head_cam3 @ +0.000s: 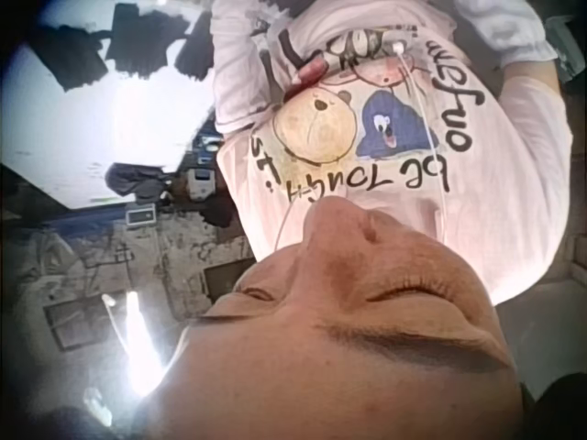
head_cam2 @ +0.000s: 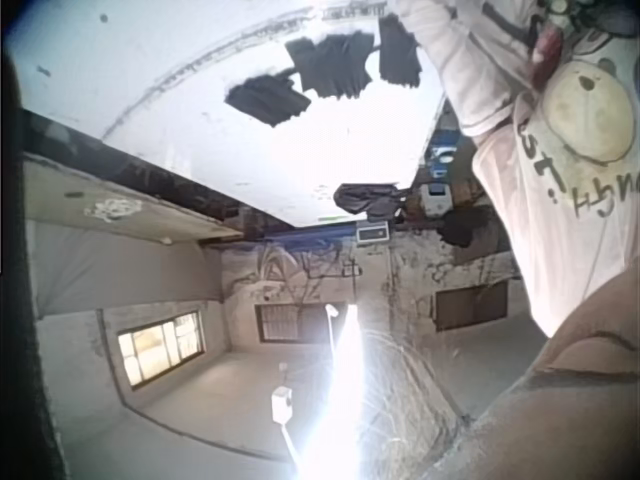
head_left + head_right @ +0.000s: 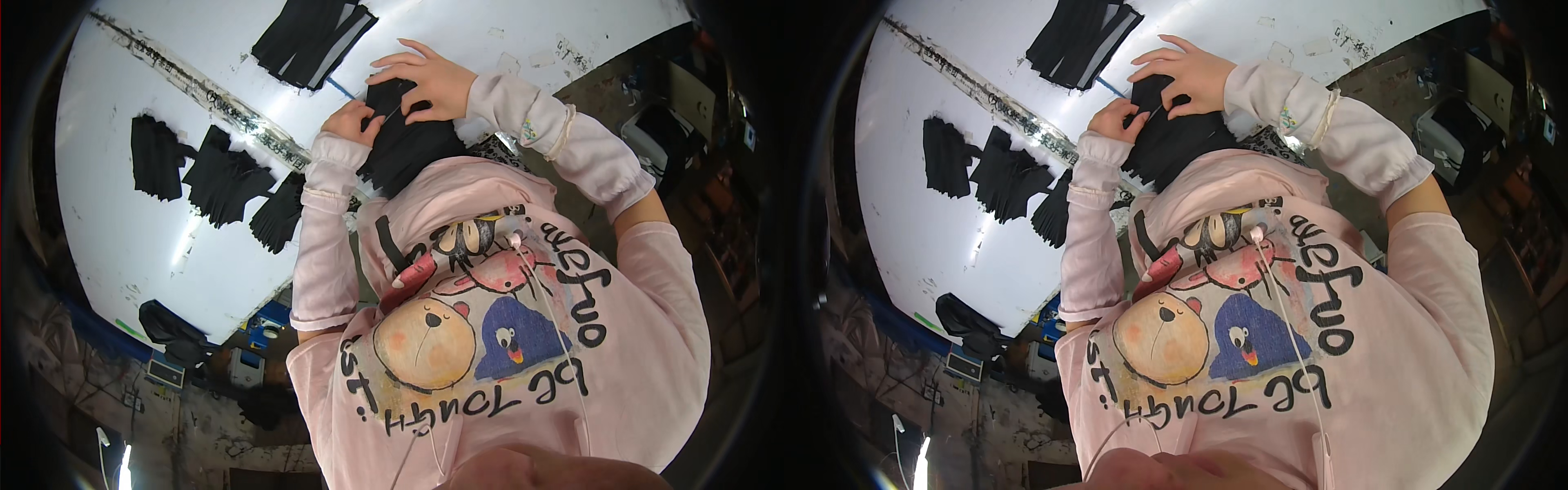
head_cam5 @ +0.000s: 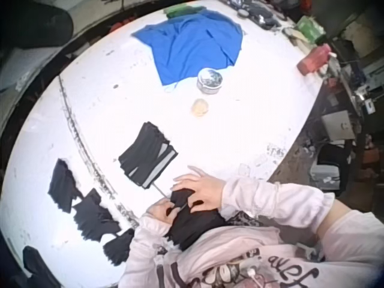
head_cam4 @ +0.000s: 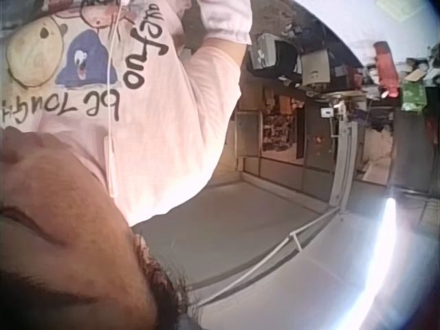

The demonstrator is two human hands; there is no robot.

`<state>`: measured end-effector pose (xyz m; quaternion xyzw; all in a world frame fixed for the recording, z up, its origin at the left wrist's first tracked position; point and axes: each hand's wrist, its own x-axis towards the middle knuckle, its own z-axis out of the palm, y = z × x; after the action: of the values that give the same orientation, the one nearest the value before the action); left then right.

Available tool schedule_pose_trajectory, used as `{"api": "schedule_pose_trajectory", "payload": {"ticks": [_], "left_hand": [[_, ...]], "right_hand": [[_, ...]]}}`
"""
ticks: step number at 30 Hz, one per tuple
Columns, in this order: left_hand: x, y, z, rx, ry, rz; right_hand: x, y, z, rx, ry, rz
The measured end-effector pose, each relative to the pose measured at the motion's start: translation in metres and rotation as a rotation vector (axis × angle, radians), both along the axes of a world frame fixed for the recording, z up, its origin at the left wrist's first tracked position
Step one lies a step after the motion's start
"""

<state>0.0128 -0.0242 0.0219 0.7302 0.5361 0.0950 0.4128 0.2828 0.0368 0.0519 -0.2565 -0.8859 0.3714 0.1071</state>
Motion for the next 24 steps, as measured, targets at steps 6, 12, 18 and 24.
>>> {"api": "schedule_pose_trajectory", "payload": {"ticks": [6,12,18,24], "left_hand": [[-0.011,0.001,-0.021,-0.079,-0.06,0.026],[-0.012,0.01,-0.019,-0.214,-0.077,-0.005],[-0.014,0.014,-0.024,-0.213,0.026,-0.059],[-0.019,0.025,-0.029,-0.356,0.01,-0.036]], "right_hand": [[-0.001,-0.001,-0.006,0.002,-0.063,0.036],[-0.012,0.002,-0.018,0.074,-0.067,-0.125],[-0.019,-0.003,-0.007,0.087,0.061,-0.177],[-0.009,-0.007,0.001,-0.014,-0.07,0.046]]}}
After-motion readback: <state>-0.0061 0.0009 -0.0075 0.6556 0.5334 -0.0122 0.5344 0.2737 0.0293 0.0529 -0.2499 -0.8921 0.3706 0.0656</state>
